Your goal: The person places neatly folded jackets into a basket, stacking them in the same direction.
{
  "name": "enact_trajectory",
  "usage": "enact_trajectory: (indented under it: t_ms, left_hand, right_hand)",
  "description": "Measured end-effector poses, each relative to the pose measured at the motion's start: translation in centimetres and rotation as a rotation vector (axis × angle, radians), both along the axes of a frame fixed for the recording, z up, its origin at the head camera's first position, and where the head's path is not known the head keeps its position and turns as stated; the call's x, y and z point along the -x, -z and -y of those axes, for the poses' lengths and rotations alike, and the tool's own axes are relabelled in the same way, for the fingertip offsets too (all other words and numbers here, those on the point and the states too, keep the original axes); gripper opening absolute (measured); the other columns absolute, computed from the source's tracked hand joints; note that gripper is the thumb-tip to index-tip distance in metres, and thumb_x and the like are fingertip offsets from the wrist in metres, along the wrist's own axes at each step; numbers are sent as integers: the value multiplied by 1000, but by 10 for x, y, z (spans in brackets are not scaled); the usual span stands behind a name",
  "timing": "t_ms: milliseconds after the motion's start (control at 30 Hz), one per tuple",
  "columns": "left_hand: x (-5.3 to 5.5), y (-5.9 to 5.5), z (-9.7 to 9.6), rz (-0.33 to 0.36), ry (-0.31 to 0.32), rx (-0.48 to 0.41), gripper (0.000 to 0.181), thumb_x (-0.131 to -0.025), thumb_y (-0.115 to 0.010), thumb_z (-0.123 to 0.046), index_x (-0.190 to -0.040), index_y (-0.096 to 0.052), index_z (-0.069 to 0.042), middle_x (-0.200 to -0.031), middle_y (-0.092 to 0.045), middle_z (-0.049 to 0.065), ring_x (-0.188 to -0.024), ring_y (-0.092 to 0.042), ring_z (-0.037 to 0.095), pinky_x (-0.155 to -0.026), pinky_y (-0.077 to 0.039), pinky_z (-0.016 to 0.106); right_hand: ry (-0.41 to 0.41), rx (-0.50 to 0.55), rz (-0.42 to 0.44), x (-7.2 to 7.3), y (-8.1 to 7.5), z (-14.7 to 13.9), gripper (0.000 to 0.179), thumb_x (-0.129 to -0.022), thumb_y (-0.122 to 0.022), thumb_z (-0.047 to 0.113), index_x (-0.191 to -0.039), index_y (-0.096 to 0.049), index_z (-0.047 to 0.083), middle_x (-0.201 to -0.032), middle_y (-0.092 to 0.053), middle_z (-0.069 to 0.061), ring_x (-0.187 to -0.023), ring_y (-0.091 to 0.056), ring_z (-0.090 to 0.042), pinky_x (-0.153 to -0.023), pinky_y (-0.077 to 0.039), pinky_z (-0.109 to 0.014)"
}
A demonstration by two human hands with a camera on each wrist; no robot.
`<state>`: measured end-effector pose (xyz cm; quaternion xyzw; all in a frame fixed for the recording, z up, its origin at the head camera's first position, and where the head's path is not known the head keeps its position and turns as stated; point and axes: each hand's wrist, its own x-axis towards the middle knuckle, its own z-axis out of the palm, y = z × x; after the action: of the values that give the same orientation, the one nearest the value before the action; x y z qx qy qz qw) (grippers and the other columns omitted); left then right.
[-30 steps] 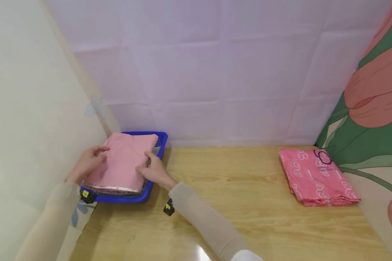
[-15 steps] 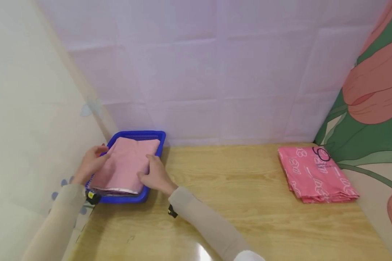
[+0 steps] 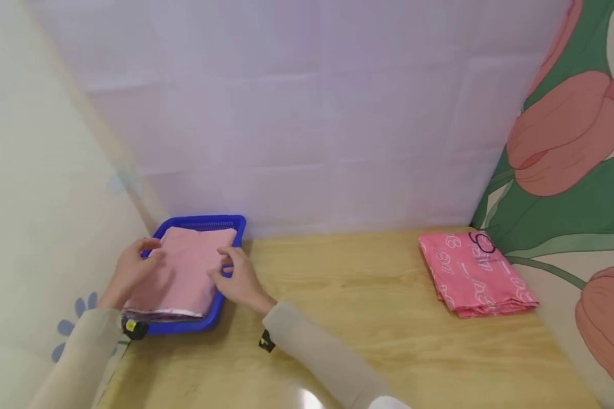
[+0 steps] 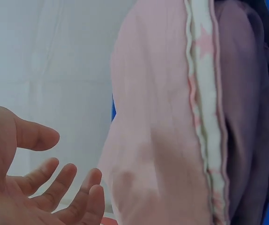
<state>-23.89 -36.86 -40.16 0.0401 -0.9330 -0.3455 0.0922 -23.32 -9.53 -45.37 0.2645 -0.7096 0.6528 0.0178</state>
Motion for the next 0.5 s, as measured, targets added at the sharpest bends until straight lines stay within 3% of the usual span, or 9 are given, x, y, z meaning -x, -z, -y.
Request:
enact_trajectory:
  t_ms: [200,500]
  left_hand:
    - [-6,-2,-14,25,3,-38,53,-106,-60,-24,-150,-50,5,-150,-55,32,-132,-60,52,-109,-48,61]
    - [-14,2,-33,16,25,-100,52,-106,-61,-22,-150,-49,2,-150,-55,28,-131,-60,51,-105,-54,60]
  right_hand:
    - [-11,88,55,-3,-4,-17,44,-101,-70,6,-142,-58,-4,-141,-62,-29,-127,-63,-48,-106,-58,-43]
    - [-27,68,113,-3,-7,-49,42,-102,-70,11,-142,-59,0,-137,-64,-21,-126,-66,-40,-107,-57,-38]
